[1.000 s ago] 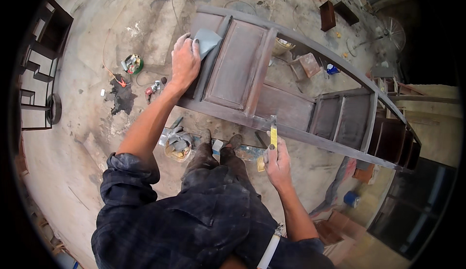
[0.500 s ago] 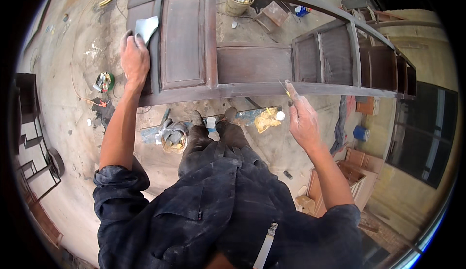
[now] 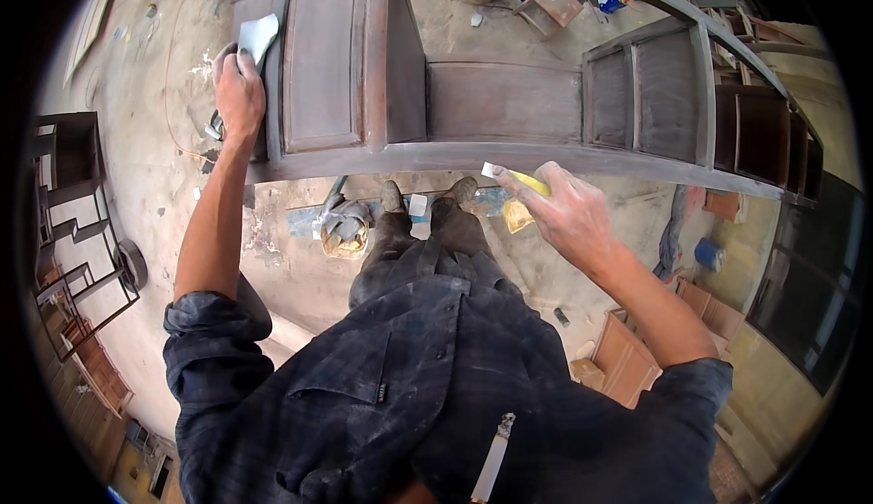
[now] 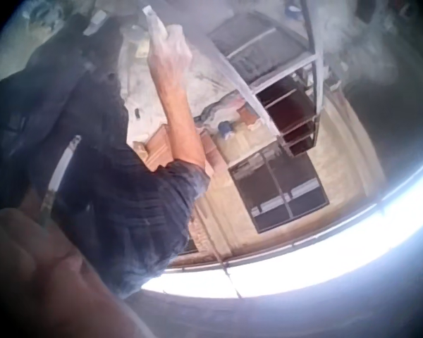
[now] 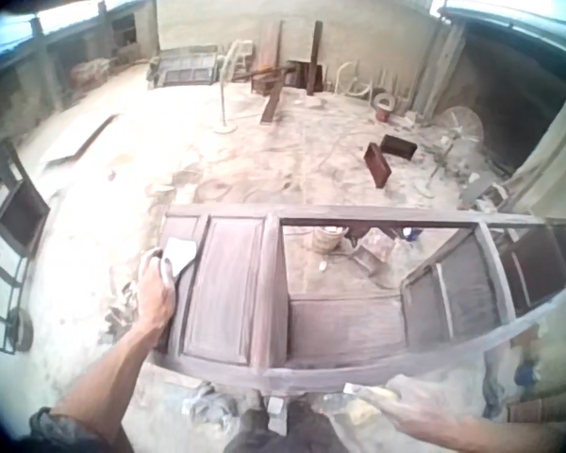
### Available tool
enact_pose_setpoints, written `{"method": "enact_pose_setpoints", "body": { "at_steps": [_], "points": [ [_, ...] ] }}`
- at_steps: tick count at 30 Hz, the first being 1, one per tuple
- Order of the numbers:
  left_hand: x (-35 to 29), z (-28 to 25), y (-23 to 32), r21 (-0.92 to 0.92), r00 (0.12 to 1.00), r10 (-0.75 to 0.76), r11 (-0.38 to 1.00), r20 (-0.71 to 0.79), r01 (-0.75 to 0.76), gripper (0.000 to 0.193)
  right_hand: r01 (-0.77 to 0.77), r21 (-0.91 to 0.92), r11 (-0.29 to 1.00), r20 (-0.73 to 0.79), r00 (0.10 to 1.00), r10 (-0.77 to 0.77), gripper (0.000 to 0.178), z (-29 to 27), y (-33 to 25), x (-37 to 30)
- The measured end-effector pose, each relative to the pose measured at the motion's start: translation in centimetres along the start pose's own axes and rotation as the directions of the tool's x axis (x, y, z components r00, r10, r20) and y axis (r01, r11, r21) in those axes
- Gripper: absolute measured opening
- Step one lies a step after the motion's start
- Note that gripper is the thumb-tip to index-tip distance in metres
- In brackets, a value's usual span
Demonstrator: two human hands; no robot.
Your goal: The person sands the surface of a wooden cabinet using a sanding block and a scraper tool. They work on the top edges and the front panels, alternating between scraping and sanding motions to smooth the wood.
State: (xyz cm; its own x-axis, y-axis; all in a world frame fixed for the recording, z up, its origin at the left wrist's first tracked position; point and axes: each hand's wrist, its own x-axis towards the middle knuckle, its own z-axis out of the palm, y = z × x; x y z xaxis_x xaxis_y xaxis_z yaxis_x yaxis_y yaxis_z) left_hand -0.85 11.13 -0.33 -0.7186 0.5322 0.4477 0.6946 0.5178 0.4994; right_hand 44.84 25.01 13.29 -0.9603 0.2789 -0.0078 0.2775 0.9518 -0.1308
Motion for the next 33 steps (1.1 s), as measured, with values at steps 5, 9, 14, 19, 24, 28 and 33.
{"method": "enact_pose_setpoints", "body": {
  "at_steps": [5, 9, 14, 19, 24, 28, 33],
  "points": [
    [0.1, -0.1, -0.1, 0.019, 1.000, -0.006, 1.000, 0.031, 0.005, 0.035, 0.017, 0.060, 0.998, 0.011, 1.000, -0.017, 0.064, 0.1, 0.5, 0.4],
    [0.2, -0.3, 0.6, 0.009, 0.999, -0.046, 0.999, 0.029, 0.045, 0.035, 0.039, 0.083, 0.996, 0.014, 0.999, -0.040, 0.062, -0.1, 0.6, 0.9],
    [0.1, -0.2, 0.5, -0.001, 0.999, -0.044, 0.999, -0.001, 0.044, 0.035, 0.039, 0.081, 0.996, 0.030, 0.999, -0.042, 0.061, -0.2, 1.1, 0.6],
    [0.2, -0.2, 0.2, 0.002, 1.000, -0.030, 1.000, 0.005, 0.030, 0.035, 0.052, 0.091, 0.995, 0.024, 0.998, -0.054, 0.062, 0.0, 1.2, 0.8],
    [0.2, -0.3, 0.2, 0.011, 0.998, -0.055, 0.998, 0.024, 0.055, 0.035, 0.044, 0.100, 0.994, 0.038, 0.998, -0.048, 0.063, -0.2, 0.8, 1.3],
    [0.2, -0.1, -0.1, 0.016, 0.998, -0.047, 0.999, 0.031, 0.047, 0.036, 0.050, 0.118, 0.992, 0.017, 0.998, -0.053, 0.060, 0.2, 1.5, 0.6],
    [0.2, -0.3, 0.2, 0.021, 0.994, -0.090, 0.996, 0.056, 0.089, 0.037, -0.173, 0.521, 0.836, 0.052, 0.984, 0.171, 0.048, -0.7, 1.6, 0.0]
  ]
}}
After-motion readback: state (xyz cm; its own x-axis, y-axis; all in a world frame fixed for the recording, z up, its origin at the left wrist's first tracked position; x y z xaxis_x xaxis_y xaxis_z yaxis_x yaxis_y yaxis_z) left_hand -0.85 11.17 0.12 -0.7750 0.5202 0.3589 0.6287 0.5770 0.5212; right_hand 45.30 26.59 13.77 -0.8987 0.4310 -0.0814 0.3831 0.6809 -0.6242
